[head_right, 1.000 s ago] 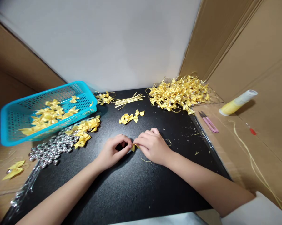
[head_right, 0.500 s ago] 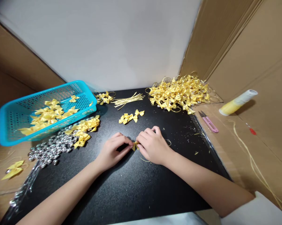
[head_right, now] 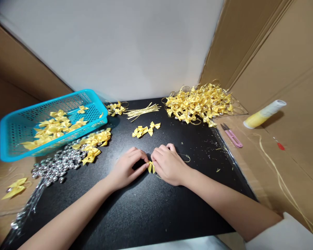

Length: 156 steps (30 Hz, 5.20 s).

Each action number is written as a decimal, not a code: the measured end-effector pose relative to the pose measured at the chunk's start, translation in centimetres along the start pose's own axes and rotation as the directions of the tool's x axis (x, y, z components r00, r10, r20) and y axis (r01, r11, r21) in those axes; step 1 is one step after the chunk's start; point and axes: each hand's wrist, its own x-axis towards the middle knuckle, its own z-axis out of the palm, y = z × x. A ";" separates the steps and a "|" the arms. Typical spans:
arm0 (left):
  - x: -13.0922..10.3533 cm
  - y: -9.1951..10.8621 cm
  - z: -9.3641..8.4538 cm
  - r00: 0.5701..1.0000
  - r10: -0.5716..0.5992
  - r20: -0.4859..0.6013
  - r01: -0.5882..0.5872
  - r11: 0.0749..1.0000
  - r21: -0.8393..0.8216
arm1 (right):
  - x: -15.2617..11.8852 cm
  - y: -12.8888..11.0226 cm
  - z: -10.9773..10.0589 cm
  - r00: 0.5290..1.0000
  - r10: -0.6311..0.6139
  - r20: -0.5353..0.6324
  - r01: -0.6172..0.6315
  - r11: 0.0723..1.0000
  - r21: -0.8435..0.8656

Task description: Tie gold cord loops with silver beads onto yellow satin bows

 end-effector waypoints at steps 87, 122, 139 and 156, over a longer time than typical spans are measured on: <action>-0.1 0.4 0.7 0.918 -0.385 0.094 0.287 0.483 -0.827 | 0.1 0.3 0.9 0.925 0.217 -0.313 -0.033 0.865 0.500; 0.1 0.7 0.5 0.929 -0.369 0.008 0.233 0.568 -0.789 | 0.0 0.3 0.7 0.947 0.051 -0.317 0.086 0.912 0.402; -0.3 0.0 -0.1 0.999 0.016 -0.052 -0.007 0.985 0.170 | 0.0 1.0 1.3 0.965 -0.063 -0.254 0.114 0.975 0.193; -0.2 0.0 -0.1 0.999 0.018 -0.045 -0.006 0.967 0.253 | -0.1 0.8 1.3 0.974 -0.054 -0.219 0.099 0.976 0.196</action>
